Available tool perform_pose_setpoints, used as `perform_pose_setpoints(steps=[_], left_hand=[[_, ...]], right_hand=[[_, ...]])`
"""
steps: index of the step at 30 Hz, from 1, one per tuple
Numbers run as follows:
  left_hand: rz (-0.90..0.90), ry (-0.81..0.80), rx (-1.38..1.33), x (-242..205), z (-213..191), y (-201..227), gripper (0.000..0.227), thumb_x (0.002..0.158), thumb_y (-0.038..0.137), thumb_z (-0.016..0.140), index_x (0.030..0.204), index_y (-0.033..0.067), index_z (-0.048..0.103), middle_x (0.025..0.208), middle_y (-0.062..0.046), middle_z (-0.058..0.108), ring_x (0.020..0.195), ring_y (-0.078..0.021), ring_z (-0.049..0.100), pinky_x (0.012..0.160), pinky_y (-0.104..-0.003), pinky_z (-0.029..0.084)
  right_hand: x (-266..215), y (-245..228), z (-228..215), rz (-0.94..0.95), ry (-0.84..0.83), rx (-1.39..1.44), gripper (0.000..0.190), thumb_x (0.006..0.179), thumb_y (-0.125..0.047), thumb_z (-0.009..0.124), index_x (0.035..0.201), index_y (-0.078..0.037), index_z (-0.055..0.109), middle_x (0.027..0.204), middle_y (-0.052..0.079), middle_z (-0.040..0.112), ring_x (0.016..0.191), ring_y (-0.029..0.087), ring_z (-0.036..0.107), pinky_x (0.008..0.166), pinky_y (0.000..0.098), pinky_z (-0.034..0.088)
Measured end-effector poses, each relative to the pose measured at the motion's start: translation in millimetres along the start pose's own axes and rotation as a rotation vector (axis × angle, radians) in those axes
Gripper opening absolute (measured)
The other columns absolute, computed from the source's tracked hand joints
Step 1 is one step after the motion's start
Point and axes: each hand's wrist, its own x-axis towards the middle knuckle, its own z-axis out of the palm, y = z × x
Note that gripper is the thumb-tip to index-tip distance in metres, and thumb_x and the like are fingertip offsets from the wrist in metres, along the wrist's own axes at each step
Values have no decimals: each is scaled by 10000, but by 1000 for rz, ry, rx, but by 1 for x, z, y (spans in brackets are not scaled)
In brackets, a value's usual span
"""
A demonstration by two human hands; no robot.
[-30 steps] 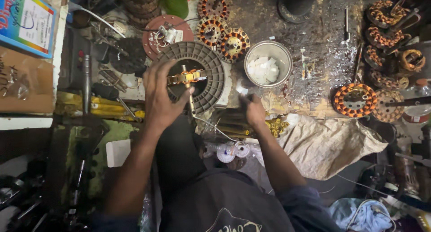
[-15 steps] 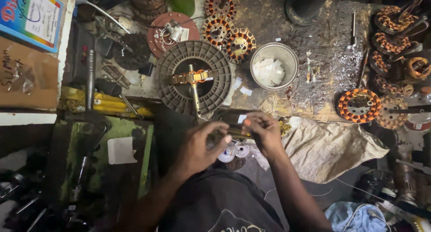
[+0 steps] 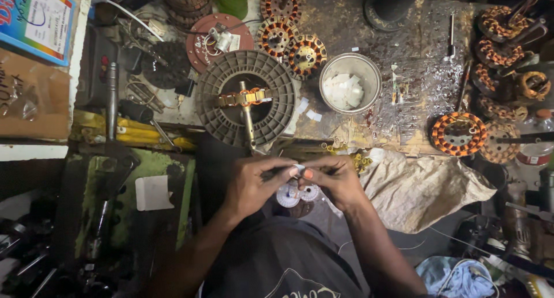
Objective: The person is assembling a motor component, likely a stator, by inserting small white insulating pieces into slots and wrapping copper wire around the structure. The workspace is cluttered with various motor parts and tools.
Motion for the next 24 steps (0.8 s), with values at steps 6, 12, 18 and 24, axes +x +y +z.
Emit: perform_pose_setpoints(steps=[6, 12, 18, 24], left_hand=[[119, 24, 118, 1, -3, 7, 231, 942, 185, 742, 1129, 53, 775, 1039, -133, 799, 888, -199, 802, 746, -283, 628], [145, -30, 96, 7, -7, 11, 255, 958, 143, 710, 1187, 37, 751, 1096, -156, 782, 941, -223, 790, 774, -307, 620], [219, 20, 139, 10, -8, 16, 249, 961, 123, 714, 1192, 38, 751, 1104, -149, 787, 971, -230, 788, 825, -325, 616], [167, 57, 58, 4, -10, 27, 247, 941, 155, 748, 1153, 29, 766, 1073, -138, 793, 925, -208, 795, 805, -297, 624]], right_hand=[[-4, -11, 10, -124, 3, -126, 203, 841, 16, 802, 1022, 103, 769, 891, 207, 772, 752, 246, 747, 714, 361, 625], [-7, -20, 27, -236, 42, -157, 94, 947, 13, 752, 966, 104, 769, 860, 162, 744, 752, 200, 706, 704, 304, 575], [-9, -38, 48, -275, 276, -511, 174, 851, -17, 783, 1011, 51, 766, 902, 104, 752, 754, 154, 731, 669, 261, 585], [-20, -52, 66, -609, 243, -852, 158, 884, 4, 784, 1041, 11, 764, 967, 100, 766, 847, 151, 730, 733, 250, 569]])
